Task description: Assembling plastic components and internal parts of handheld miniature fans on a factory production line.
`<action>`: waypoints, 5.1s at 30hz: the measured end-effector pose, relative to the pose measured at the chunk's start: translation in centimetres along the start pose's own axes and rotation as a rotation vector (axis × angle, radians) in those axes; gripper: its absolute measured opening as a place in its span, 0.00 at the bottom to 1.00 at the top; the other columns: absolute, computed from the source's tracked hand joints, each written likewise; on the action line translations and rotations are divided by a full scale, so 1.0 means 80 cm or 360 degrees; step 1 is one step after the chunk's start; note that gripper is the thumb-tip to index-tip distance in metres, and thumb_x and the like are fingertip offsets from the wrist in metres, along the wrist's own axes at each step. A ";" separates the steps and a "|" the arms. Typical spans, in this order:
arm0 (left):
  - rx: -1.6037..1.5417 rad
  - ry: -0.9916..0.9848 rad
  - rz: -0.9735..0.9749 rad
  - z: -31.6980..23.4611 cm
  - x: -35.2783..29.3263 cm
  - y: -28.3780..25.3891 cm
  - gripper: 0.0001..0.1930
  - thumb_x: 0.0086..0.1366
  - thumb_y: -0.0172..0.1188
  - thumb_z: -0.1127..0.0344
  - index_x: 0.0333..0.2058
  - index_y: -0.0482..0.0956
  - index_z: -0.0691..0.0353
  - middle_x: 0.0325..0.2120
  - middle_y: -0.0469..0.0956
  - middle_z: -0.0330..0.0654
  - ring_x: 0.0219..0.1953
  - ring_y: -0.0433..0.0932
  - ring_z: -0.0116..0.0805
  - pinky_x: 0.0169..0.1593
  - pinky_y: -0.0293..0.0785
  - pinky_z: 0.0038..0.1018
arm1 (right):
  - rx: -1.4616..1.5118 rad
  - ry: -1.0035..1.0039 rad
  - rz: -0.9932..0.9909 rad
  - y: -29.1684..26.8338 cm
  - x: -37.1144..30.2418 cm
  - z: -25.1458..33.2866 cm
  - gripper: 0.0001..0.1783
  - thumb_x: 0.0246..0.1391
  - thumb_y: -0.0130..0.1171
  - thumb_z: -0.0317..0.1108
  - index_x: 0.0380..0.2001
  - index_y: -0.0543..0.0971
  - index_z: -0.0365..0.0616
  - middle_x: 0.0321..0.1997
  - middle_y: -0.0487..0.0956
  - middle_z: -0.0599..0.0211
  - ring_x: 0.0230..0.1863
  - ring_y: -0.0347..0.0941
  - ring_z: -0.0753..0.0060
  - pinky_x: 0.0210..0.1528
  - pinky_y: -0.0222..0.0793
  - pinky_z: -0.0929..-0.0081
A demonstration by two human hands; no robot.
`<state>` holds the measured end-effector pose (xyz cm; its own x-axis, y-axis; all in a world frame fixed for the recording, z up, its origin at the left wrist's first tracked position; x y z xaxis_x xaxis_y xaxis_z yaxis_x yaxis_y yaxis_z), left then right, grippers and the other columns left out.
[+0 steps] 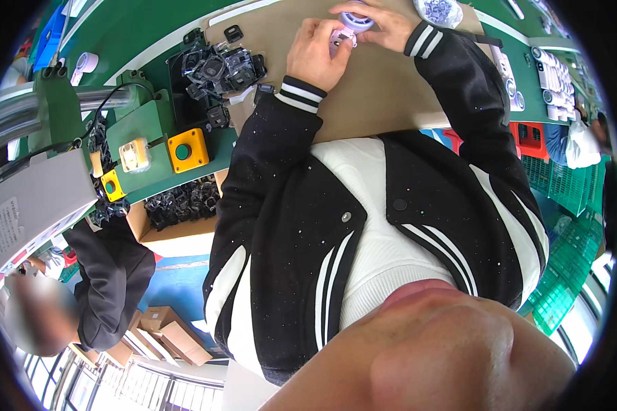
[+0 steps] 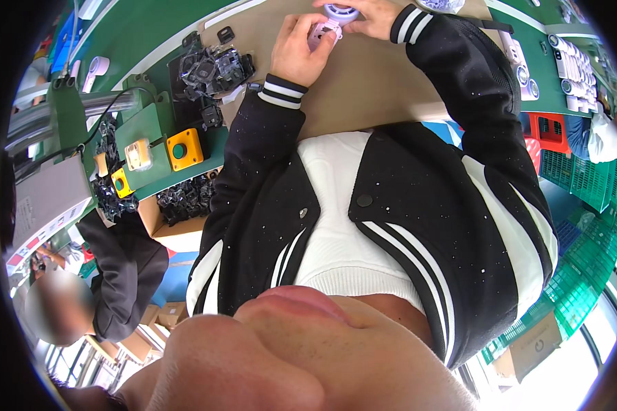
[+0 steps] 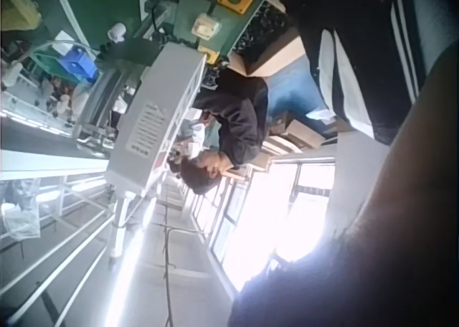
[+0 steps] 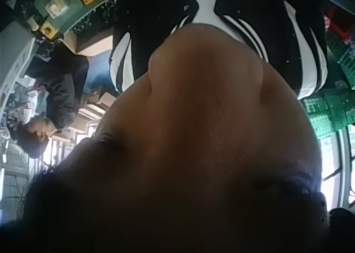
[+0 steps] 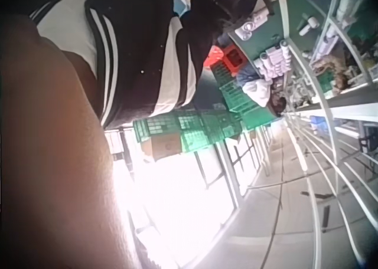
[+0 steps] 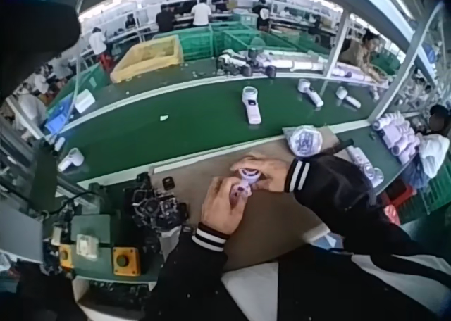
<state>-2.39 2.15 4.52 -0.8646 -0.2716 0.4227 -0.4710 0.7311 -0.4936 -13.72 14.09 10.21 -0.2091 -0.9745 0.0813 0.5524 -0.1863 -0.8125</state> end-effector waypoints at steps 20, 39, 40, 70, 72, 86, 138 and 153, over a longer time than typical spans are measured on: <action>0.0453 -0.0054 0.0150 -0.019 -0.033 0.004 0.21 0.58 0.63 0.50 0.48 0.80 0.51 0.45 0.74 0.41 0.34 0.80 0.41 0.38 0.77 0.36 | -0.0033 0.0679 -0.0845 -0.051 -0.078 -0.090 0.09 0.53 0.50 0.24 0.38 0.76 0.41 0.20 0.76 0.64 0.20 0.75 0.68 0.26 0.74 0.72; 0.0489 -0.0519 0.0180 -0.005 -0.132 -0.166 0.09 0.57 0.63 0.66 0.37 0.78 0.58 0.30 0.75 0.41 0.33 0.75 0.39 0.38 0.69 0.34 | -0.0732 0.0881 -0.0660 0.002 -0.077 -0.133 0.06 0.50 0.56 0.32 0.32 0.74 0.44 0.30 0.79 0.53 0.35 0.76 0.46 0.37 0.72 0.55; 0.0762 -0.0520 0.0111 0.002 -0.140 -0.172 0.11 0.59 0.62 0.64 0.40 0.78 0.57 0.32 0.75 0.39 0.35 0.75 0.37 0.41 0.68 0.34 | -0.0685 0.0837 -0.0693 0.017 -0.058 -0.126 0.06 0.49 0.54 0.30 0.32 0.75 0.44 0.29 0.79 0.53 0.34 0.76 0.45 0.37 0.72 0.55; -0.0468 -0.0243 0.0532 -0.022 -0.073 -0.075 0.08 0.63 0.53 0.81 0.38 0.64 0.66 0.40 0.80 0.49 0.40 0.79 0.32 0.45 0.74 0.23 | 0.0895 0.0508 -0.1342 0.066 -0.078 -0.105 0.01 0.60 0.53 0.24 0.35 0.74 0.40 0.27 0.74 0.74 0.24 0.70 0.83 0.28 0.68 0.82; -0.0571 -0.0258 0.0527 -0.022 -0.048 -0.062 0.08 0.63 0.54 0.80 0.37 0.63 0.66 0.39 0.80 0.49 0.39 0.79 0.31 0.45 0.74 0.23 | 0.0970 0.0571 -0.1344 0.072 -0.075 -0.102 0.02 0.60 0.53 0.24 0.36 0.74 0.40 0.27 0.75 0.73 0.25 0.71 0.82 0.29 0.69 0.82; -0.1507 -0.0357 0.0179 0.032 -0.007 0.004 0.14 0.62 0.56 0.78 0.47 0.72 0.63 0.32 0.71 0.35 0.30 0.70 0.23 0.36 0.68 0.18 | 0.1102 0.0520 -0.1312 0.085 -0.090 -0.084 0.07 0.65 0.51 0.33 0.38 0.73 0.41 0.27 0.75 0.71 0.29 0.71 0.81 0.34 0.70 0.80; -0.1077 -0.0411 -0.0174 0.059 -0.017 0.005 0.08 0.60 0.64 0.74 0.38 0.78 0.68 0.27 0.76 0.32 0.29 0.71 0.18 0.34 0.68 0.16 | 0.1129 0.0725 -0.1236 0.092 -0.083 -0.037 0.09 0.62 0.54 0.30 0.42 0.80 0.40 0.31 0.78 0.70 0.31 0.73 0.81 0.33 0.72 0.83; -0.1083 -0.0441 -0.0148 0.065 -0.017 0.009 0.07 0.62 0.61 0.75 0.39 0.77 0.66 0.26 0.76 0.33 0.28 0.73 0.18 0.34 0.70 0.16 | -0.0068 0.0375 -0.1227 0.088 -0.059 0.023 0.06 0.52 0.58 0.24 0.33 0.77 0.46 0.41 0.70 0.58 0.46 0.66 0.55 0.51 0.62 0.66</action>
<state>-2.47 -0.22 -0.30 -0.8814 -0.4334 0.1877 -0.4095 0.8993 0.1535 -7.36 17.13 5.19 -0.6860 -0.5210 0.5080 0.1529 -0.7858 -0.5993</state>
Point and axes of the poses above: each hand's wrist, its own x-axis towards the middle knuckle, its own y-axis out of the palm, z = x × y, the point moved 4 cm from there along x, towards the middle knuckle
